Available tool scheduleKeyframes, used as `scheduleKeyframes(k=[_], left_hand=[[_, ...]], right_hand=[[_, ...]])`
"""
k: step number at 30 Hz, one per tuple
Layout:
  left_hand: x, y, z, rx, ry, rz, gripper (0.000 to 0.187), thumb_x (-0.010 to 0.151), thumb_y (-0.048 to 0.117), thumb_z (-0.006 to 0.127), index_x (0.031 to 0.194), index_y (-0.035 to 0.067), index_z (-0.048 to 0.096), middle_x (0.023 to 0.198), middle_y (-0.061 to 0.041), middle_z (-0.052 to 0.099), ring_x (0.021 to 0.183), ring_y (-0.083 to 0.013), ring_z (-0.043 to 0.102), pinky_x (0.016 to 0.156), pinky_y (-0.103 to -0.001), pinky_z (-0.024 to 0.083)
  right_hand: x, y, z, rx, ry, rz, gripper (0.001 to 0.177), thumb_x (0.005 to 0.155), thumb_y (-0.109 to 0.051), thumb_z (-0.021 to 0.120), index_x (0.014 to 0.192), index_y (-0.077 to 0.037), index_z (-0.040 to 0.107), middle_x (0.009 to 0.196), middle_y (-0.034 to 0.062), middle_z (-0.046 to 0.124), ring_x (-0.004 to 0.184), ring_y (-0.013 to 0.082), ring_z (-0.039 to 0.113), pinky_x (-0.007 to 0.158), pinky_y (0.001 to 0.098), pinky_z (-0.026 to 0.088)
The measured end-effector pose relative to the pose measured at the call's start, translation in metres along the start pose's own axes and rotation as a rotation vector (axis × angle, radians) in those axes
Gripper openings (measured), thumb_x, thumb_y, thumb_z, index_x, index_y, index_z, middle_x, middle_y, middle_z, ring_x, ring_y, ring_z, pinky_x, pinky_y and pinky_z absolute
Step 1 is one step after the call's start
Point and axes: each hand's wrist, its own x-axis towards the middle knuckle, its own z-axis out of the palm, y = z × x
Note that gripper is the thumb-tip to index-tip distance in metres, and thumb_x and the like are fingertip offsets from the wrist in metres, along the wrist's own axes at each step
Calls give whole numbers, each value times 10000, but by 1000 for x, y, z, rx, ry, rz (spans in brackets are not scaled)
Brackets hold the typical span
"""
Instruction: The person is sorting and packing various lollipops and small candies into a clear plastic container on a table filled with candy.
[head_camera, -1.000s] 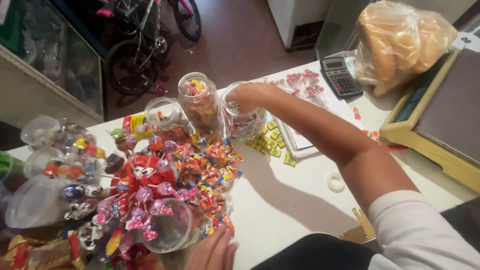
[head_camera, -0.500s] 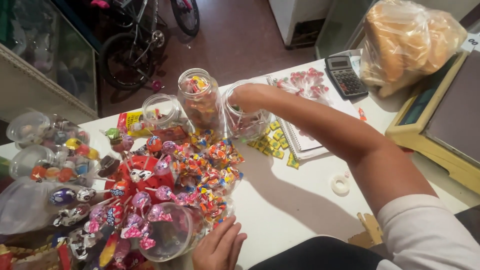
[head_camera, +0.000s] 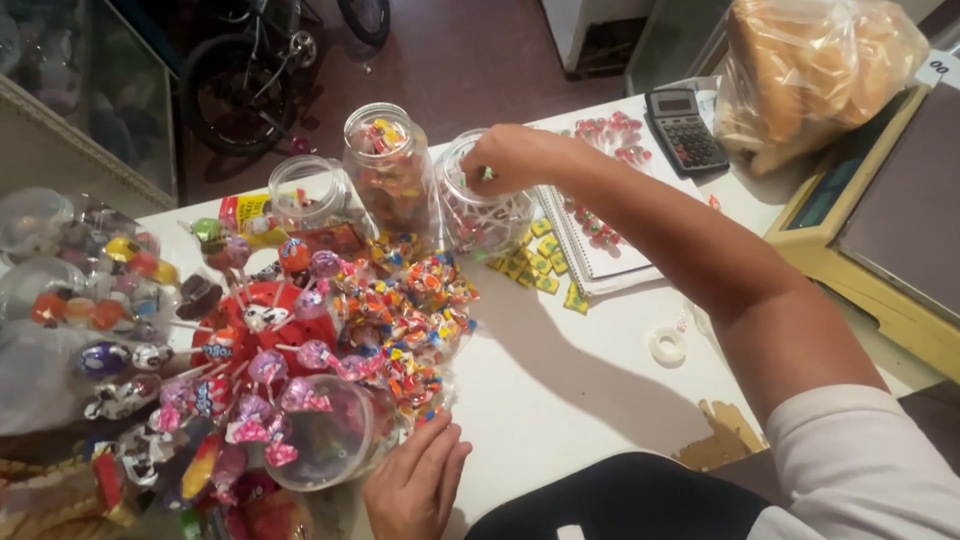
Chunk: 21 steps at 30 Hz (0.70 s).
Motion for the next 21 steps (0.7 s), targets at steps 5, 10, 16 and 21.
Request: scheduleKeyframes(k=[5, 10, 16, 21], left_hand=[[-6, 5, -2, 34, -1, -13, 152, 903, 265, 769, 982, 135, 772, 1094, -11, 773, 745, -108, 734, 644, -251, 570], [-6, 10, -8, 11, -3, -54, 129, 888, 212, 775, 978, 121, 783, 1082, -29, 781, 804, -106, 760, 696, -240, 594], [-14, 10, -6, 21, -4, -44, 160, 879, 214, 792, 997, 107, 778, 1085, -36, 782, 794, -114, 758, 671, -232, 594], [-17, 12, -15, 59, 3, -78, 153, 892, 224, 775, 1005, 121, 780, 1083, -12, 779, 808, -102, 752, 697, -239, 583]], right_hand=[[-1, -10, -3, -5, 44, 18, 127, 947, -111, 646, 941, -121, 773, 891, 13, 767, 757, 212, 701, 688, 379, 533], [7, -11, -2, -219, 113, 133, 165, 932, -240, 744, 1032, -113, 778, 867, 93, 744, 781, 290, 709, 612, 435, 558], [18, -31, 7, -163, -121, 257, 208, 929, -31, 539, 974, -127, 718, 811, 47, 661, 749, 212, 614, 579, 333, 500], [21, -16, 18, -305, -28, 162, 175, 891, -37, 585, 903, -120, 738, 757, 46, 685, 710, 251, 657, 529, 378, 520]])
